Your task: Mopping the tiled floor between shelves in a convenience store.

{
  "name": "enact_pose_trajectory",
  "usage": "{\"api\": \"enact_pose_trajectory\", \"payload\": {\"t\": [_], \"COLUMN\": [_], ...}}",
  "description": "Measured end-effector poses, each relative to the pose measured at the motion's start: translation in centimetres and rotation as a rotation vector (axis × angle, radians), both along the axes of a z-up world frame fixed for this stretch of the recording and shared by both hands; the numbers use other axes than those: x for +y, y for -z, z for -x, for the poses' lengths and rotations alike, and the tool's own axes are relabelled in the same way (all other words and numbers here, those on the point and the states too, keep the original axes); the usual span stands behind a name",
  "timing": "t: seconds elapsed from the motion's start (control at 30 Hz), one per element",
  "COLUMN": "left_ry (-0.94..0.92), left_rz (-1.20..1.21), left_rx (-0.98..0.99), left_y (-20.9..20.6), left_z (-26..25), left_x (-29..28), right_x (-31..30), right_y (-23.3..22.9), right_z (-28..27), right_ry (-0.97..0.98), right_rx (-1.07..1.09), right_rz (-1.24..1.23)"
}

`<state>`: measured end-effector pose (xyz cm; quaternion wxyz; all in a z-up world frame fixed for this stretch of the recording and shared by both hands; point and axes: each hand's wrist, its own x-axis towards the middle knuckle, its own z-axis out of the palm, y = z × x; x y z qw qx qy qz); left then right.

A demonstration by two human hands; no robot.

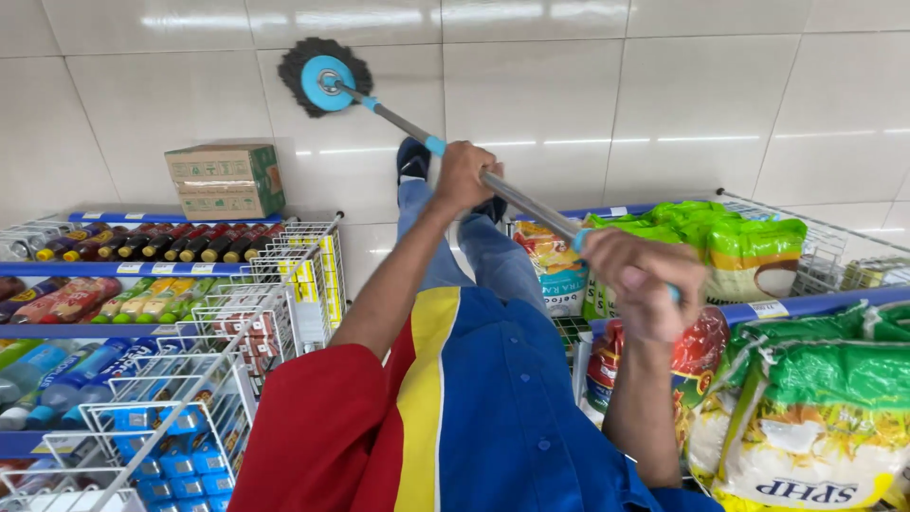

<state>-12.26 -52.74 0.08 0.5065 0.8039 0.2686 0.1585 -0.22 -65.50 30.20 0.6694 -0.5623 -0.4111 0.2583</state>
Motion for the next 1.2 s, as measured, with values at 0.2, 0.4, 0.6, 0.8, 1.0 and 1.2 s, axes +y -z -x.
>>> {"api": "enact_pose_trajectory", "payload": {"t": [0.2, 0.4, 0.6, 0.8, 1.0, 1.2], "left_ry": [0.26, 0.586, 0.578, 0.466, 0.308, 0.086], "left_rz": [0.244, 0.225, 0.222, 0.23, 0.231, 0.113], "left_rx": [-0.121, -0.295, -0.114, -0.031, 0.11, 0.003], "left_y": [-6.7, -2.8, -6.2, -10.7, -10.2, -3.9], "left_z": [-13.7, -20.1, -13.9, 1.0, 16.8, 27.1], "left_x": [-16.2, -24.8, -22.2, -17.1, -12.0, -10.7], "right_x": [-9.8, -16.4, -15.4, -13.9, -9.7, -11.2], "right_y": [-10.8, -6.2, -5.9, -8.3, -7.2, 0.1], "right_z": [-3.4, -1.8, 4.8, 12.5, 21.3, 27.1], "right_ry": [0.101, 0.252, 0.267, 0.125, 0.014, 0.013], "right_rx": [-0.188, -0.218, -0.229, -0.142, 0.084, 0.275], "right_rz": [0.136, 0.139, 0.132, 0.071, -0.042, -0.166]}}
